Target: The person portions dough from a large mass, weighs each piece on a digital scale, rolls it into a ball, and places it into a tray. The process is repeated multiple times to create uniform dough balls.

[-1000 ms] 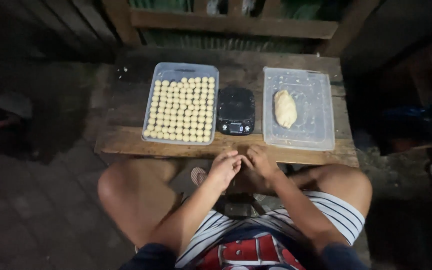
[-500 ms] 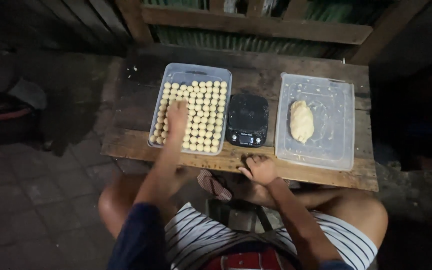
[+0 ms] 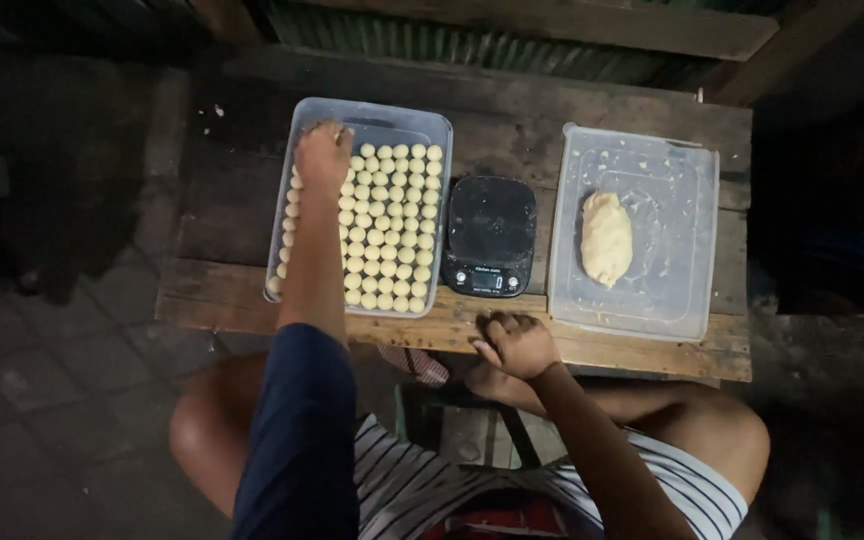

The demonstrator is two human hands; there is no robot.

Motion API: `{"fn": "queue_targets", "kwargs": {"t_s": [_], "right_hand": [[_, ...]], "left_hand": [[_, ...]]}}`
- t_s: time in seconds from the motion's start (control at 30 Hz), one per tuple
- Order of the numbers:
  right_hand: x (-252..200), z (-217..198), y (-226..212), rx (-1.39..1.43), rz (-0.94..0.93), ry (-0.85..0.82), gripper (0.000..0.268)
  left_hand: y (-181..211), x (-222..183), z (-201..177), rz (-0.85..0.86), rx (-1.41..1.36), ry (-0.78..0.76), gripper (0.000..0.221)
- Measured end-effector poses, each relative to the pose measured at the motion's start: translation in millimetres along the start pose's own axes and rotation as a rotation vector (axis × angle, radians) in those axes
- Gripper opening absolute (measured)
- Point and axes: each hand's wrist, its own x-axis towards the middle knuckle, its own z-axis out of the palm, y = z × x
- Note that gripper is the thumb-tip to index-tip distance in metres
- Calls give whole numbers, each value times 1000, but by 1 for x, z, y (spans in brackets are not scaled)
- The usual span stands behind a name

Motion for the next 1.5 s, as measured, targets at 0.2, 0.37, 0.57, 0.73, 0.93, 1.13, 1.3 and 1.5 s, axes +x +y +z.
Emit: {"fn": "queue_targets", "kwargs": {"t_s": [0.2,0.37,0.57,0.73,0.93,1.13,1.3,1.5], "right_hand": [[-3,4,3,20,-7,-31,44],[-5,7,4,23,-10,-38,46],[-6,9,2,-29,0,-11,42],[-5,12,1,-96,-8,39,40],[-17,19,-8,-58,72,5,45],[-12,36,3,-39,59,116,46],[-11,18,-7,-106,93,174,46],[-7,-23,5,283,346,-356,35]], "left_hand": [[31,-14,-29,112,-2,-212,32],[20,-12,-12,210,325,-223,35],[34,-48,-47,435,191,-120,41],[63,-138,-90,757,116,-85,34],[64,-264,-141,915,186,-218,43],[68,-371,-155,380,17,-638,47],[45,-432,-124,268,-74,-918,47],[23,-428,-97,465,190,-786,49]]}}
